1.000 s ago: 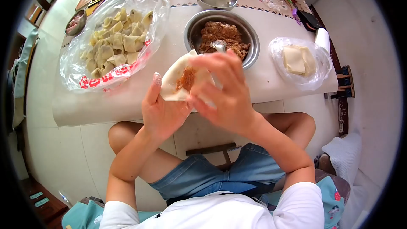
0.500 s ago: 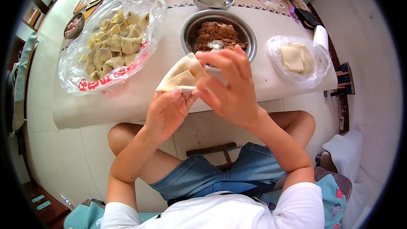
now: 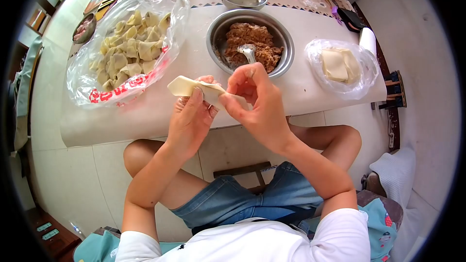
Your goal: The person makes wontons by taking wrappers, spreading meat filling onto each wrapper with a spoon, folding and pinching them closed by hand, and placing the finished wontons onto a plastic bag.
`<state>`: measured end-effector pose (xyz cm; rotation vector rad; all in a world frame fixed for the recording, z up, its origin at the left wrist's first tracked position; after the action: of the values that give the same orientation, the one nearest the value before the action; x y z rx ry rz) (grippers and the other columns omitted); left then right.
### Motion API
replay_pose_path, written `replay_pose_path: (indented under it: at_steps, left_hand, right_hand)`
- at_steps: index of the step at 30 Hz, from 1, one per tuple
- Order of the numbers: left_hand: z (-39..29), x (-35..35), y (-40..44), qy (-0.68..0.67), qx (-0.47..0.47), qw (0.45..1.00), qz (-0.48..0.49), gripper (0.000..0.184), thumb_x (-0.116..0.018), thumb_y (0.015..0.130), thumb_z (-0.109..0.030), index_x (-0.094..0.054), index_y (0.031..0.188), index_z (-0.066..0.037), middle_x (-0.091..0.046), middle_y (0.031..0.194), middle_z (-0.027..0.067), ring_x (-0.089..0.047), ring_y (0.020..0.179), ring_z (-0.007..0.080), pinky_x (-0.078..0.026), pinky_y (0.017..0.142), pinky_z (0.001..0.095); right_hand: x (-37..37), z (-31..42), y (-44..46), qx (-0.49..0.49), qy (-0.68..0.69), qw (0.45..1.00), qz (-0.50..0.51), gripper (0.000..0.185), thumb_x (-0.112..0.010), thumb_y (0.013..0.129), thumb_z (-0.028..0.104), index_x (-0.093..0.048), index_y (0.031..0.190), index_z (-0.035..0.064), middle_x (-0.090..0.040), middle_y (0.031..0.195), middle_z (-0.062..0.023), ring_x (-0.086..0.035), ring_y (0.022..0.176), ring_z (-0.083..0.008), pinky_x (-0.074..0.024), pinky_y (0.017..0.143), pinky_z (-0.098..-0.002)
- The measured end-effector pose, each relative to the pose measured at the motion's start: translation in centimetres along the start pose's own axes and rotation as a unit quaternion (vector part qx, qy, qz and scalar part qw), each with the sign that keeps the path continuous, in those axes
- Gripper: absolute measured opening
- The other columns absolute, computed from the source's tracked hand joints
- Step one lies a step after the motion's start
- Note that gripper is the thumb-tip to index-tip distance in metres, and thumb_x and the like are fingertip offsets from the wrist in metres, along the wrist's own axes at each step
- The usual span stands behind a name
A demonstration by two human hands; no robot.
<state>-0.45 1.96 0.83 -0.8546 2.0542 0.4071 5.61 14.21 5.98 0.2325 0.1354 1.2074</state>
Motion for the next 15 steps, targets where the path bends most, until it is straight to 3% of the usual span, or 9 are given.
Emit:
replay_pose_path:
  at_steps: [2,3,6,8,11,14,15]
  left_hand:
    - [-0.2,0.1,0.1,-0.008,0.013,0.999,-0.032,0.031,-0.050,0.093,-0.026,-0.048,0.117,-0.006,-0.059,0.103,0.0047,-0.056,0.098,0.0120,-0.046,0.084,0.0291]
    - [-0.4,0.1,0.2,-0.013,0.017,0.999,-0.049,0.031,-0.050,0.093,-0.026,-0.048,0.117,-0.006,-0.059,0.100,0.0038,-0.056,0.095,0.0112,-0.046,0.083,0.0281]
    - [-1.1,0.1,0.2,-0.017,0.030,0.999,-0.040,0.023,-0.057,0.090,-0.018,-0.054,0.107,-0.004,-0.059,0.107,0.0051,-0.056,0.095,0.0109,-0.044,0.083,0.0263]
    - [-0.9,-0.2,0.3,0.040,0.000,0.998,-0.045,0.021,-0.058,0.089,-0.015,-0.054,0.106,-0.003,-0.060,0.103,0.0054,-0.057,0.092,0.0102,-0.045,0.081,0.0245]
    - [-0.8,0.1,0.3,0.144,-0.055,0.986,-0.063,0.021,-0.060,0.087,-0.012,-0.055,0.104,-0.001,-0.062,0.097,0.0057,-0.057,0.089,0.0090,-0.045,0.078,0.0232]
    - [-1.3,0.1,0.1,0.215,-0.088,0.971,-0.060,0.022,-0.062,0.086,-0.011,-0.057,0.104,0.001,-0.063,0.095,0.0065,-0.057,0.089,0.0085,-0.046,0.077,0.0238]
    - [-1.4,0.1,0.1,0.231,-0.095,0.967,-0.055,0.023,-0.062,0.086,-0.011,-0.057,0.104,0.002,-0.063,0.095,0.0069,-0.057,0.089,0.0085,-0.047,0.076,0.0243]
  right_hand:
    - [0.1,0.5,-0.4,0.040,-0.040,0.998,0.020,0.022,-0.069,0.074,0.004,-0.056,0.092,0.0070,-0.053,0.086,-0.0036,-0.056,0.076,-0.0109,-0.0484,0.070,-0.0232]
    - [0.2,1.3,-0.4,0.147,-0.153,0.975,0.069,0.025,-0.070,0.072,0.005,-0.056,0.092,0.0080,-0.053,0.086,-0.0032,-0.056,0.076,-0.0122,-0.0480,0.070,-0.0242]
    - [0.3,2.3,-0.4,0.385,-0.394,0.820,0.154,0.031,-0.074,0.066,0.009,-0.057,0.093,0.0106,-0.052,0.087,-0.0018,-0.055,0.074,-0.0161,-0.0467,0.069,-0.0268]
    - [0.1,1.9,-0.7,0.457,-0.454,0.752,0.140,0.033,-0.074,0.064,0.012,-0.058,0.092,0.0117,-0.052,0.086,-0.0005,-0.053,0.072,-0.0183,-0.0455,0.068,-0.0279]
    - [-0.4,1.2,-1.0,0.472,-0.480,0.725,0.143,0.026,-0.071,0.067,0.010,-0.059,0.090,0.0116,-0.052,0.083,0.0006,-0.052,0.070,-0.0182,-0.0452,0.065,-0.0273]
    - [-0.1,0.5,-0.7,0.320,-0.361,0.867,0.127,0.017,-0.068,0.074,0.010,-0.057,0.086,0.0106,-0.055,0.078,0.0018,-0.054,0.069,-0.0137,-0.0445,0.061,-0.0258]
    - [0.1,0.3,-0.4,0.205,-0.293,0.928,0.109,0.015,-0.067,0.076,0.011,-0.056,0.086,0.0098,-0.056,0.077,0.0015,-0.054,0.069,-0.0116,-0.0442,0.060,-0.0249]
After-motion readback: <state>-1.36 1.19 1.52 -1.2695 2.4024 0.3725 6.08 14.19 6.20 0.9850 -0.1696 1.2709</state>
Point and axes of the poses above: each hand's wrist, its own y-axis towards the middle knuckle, its own x-axis out of the back of the hand, z = x × y, the point moved 3 cm from there along y, towards the middle knuckle
